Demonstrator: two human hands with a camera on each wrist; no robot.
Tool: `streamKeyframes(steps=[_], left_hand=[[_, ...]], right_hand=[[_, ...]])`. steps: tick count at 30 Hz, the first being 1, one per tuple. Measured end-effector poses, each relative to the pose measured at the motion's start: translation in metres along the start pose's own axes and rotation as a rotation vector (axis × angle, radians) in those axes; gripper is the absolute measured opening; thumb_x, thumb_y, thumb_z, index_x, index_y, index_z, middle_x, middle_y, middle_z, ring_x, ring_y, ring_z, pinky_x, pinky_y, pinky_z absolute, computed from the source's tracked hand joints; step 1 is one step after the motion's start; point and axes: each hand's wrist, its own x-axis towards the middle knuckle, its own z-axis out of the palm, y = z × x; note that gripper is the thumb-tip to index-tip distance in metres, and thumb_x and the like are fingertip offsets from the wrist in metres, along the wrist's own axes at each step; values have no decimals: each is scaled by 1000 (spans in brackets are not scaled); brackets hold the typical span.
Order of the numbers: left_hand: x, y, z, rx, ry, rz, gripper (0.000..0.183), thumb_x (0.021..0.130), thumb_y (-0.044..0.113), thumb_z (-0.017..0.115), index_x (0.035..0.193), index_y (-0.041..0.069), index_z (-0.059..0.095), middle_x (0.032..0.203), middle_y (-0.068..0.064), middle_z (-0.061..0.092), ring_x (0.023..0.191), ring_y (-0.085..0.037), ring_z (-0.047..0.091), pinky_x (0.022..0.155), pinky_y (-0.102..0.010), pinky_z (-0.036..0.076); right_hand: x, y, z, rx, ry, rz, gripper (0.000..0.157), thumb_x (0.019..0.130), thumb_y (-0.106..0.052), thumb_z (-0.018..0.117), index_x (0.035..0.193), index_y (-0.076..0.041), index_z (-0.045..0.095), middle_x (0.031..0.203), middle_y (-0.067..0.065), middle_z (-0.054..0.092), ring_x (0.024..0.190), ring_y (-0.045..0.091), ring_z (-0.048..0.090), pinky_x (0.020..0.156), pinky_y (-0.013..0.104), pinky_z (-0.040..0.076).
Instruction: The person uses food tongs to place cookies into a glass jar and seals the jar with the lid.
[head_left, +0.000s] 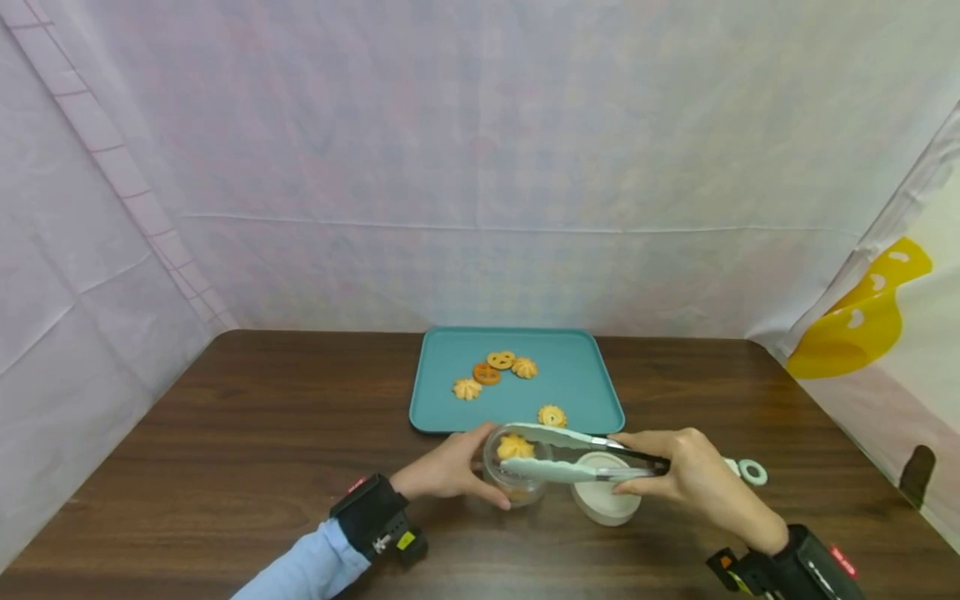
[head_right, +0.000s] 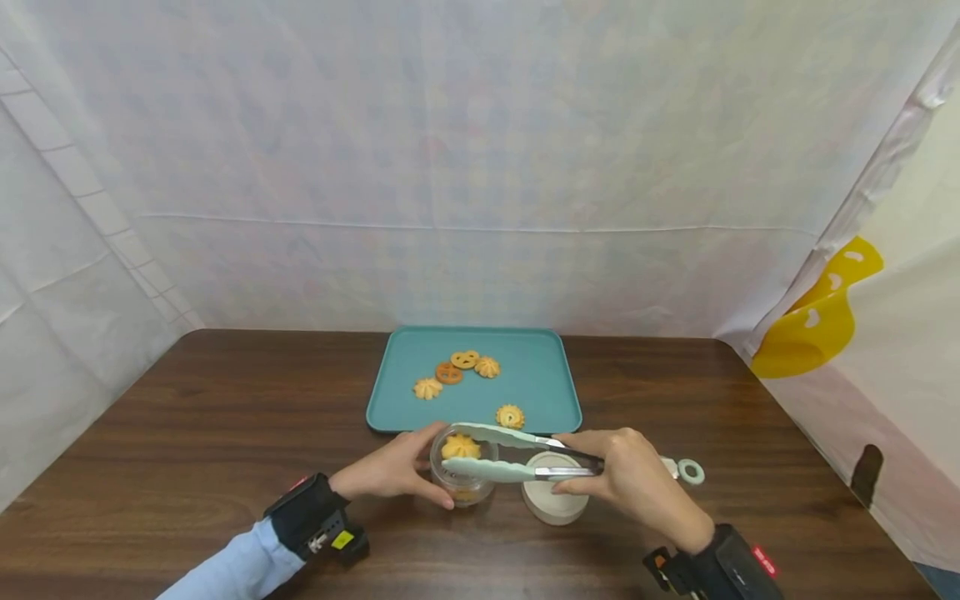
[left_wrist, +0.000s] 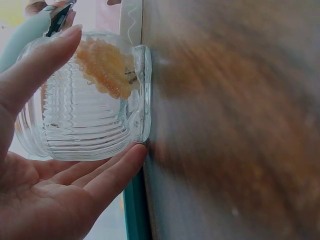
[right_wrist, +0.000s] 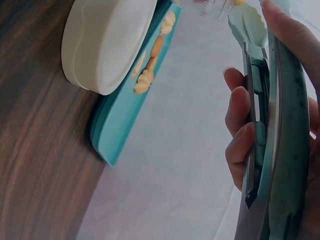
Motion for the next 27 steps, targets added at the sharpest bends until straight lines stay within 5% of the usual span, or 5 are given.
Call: streamKeyframes(steps=[12, 19, 27], left_hand=[[0, 0, 0, -3, -1, -1, 76, 66, 12, 79, 129, 6, 37, 126, -11, 47, 115, -25, 46, 88, -26, 47], [1, -2, -1, -37, -17, -11, 73, 67, 11, 78, 128, 5, 38, 120, -10, 51, 112, -24, 48, 88, -24, 47], [2, -3, 0, -34, -19, 2, 73, 68, 11, 77, 128, 5, 37, 123, -12, 49, 115, -26, 46, 89, -26, 46]], right_hand=[[-1, -1, 0, 72, -49, 47, 49, 65, -31, 77, 102, -3, 66, 88, 5, 68, 68, -3, 55, 51, 8, 45], [-2, -2, 0, 89, -79, 77, 58, 62, -38, 77, 106, -1, 64, 67, -12, 56, 52, -6, 39, 40, 9, 36], [-1, -2, 0, 101, -39, 73, 59, 61, -33, 79, 107, -1, 63, 65, -11, 55, 52, -5, 40, 40, 8, 34]])
